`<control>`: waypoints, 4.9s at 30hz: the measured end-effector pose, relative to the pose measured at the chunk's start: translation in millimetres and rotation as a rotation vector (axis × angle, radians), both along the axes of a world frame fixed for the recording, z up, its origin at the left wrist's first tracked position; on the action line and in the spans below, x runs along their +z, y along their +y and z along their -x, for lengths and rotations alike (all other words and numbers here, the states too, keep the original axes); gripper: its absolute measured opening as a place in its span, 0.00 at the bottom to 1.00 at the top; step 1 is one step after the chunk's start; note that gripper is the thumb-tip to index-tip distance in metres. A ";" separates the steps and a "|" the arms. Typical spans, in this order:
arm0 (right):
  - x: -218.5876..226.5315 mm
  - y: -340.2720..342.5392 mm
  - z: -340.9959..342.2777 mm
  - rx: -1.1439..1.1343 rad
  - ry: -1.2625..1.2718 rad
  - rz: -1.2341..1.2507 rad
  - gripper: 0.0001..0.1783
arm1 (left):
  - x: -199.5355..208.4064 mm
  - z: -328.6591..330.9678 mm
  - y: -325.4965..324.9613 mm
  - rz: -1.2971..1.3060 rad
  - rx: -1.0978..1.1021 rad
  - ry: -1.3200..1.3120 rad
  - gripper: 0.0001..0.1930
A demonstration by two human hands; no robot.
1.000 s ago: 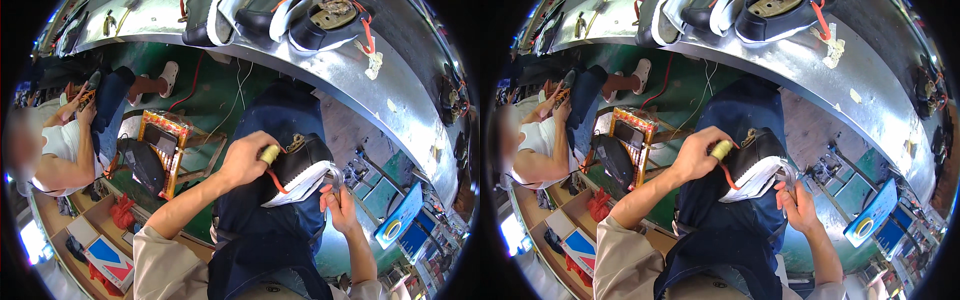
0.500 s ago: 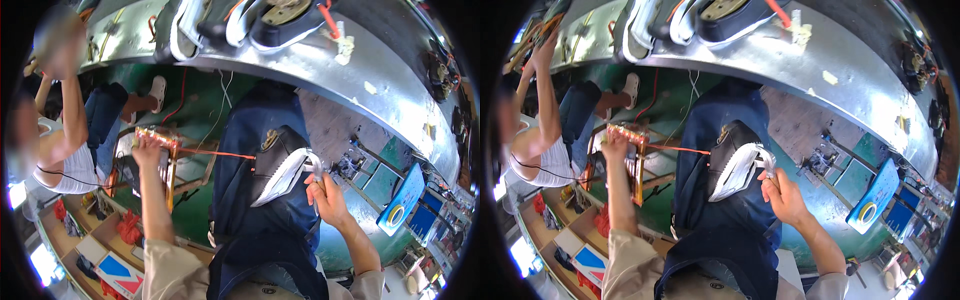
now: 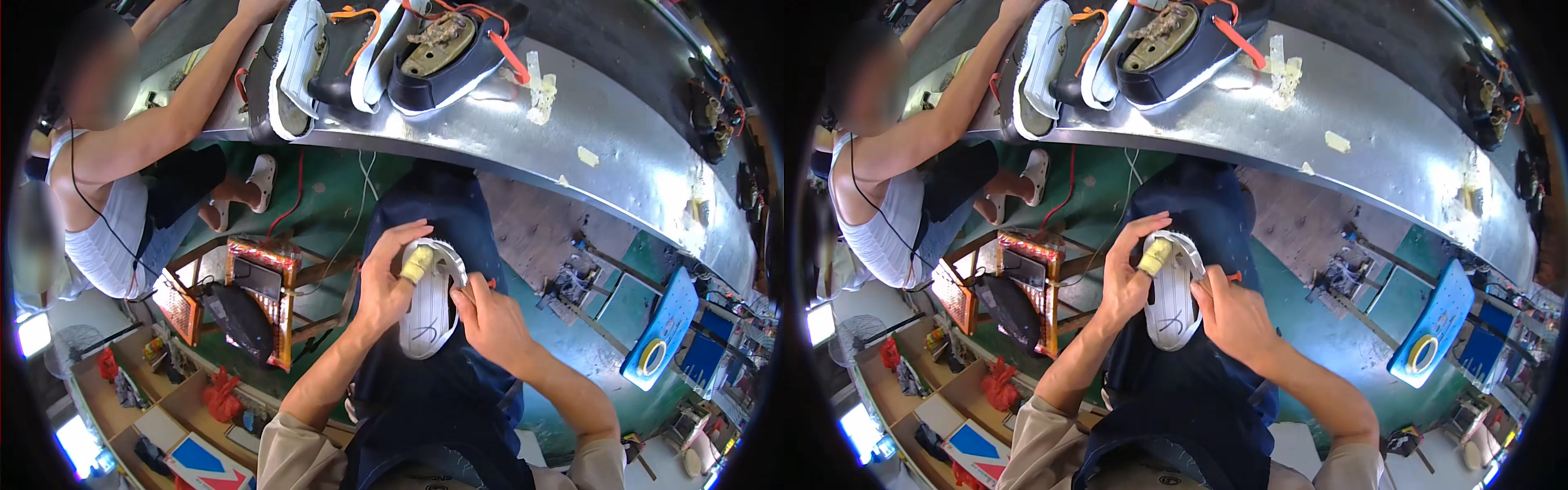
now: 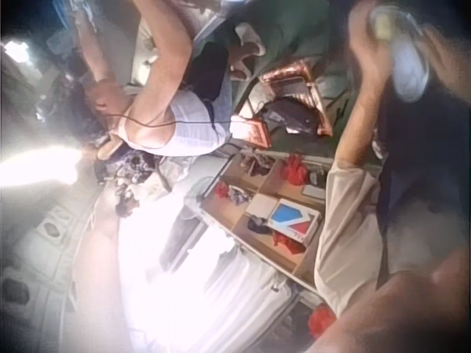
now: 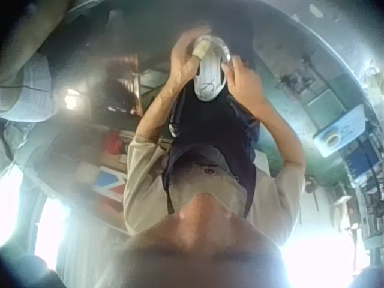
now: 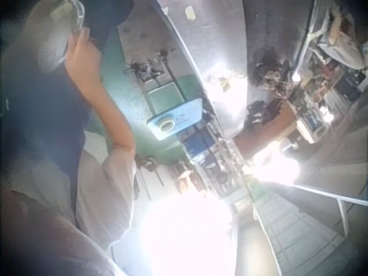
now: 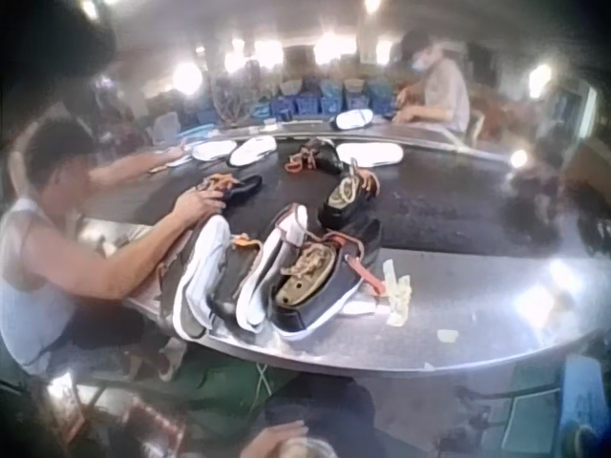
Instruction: Applying adhesive and preparing shoes for sole attachment on a production line.
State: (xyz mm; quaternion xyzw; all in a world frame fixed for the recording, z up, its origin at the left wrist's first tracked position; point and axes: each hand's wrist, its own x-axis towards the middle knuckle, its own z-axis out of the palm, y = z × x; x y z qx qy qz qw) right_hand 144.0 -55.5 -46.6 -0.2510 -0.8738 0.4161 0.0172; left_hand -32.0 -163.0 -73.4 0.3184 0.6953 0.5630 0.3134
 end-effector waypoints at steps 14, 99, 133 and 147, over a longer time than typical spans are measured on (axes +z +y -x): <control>8.9 -11.8 3.3 0.084 -0.126 -0.119 0.13 | -2.6 19.9 -1.5 0.096 -0.158 -0.481 0.24; -8.3 -21.0 -16.3 0.017 -0.086 0.448 0.14 | -34.0 -55.5 -38.4 -0.115 0.008 -0.450 0.40; 39.9 6.9 -30.9 0.272 -0.118 -0.010 0.16 | -29.4 -104.4 -76.1 0.329 -0.057 -0.203 0.41; 24.5 46.1 -36.1 -0.164 -0.002 0.136 0.19 | 98.7 40.8 -72.6 0.478 -0.767 0.116 0.43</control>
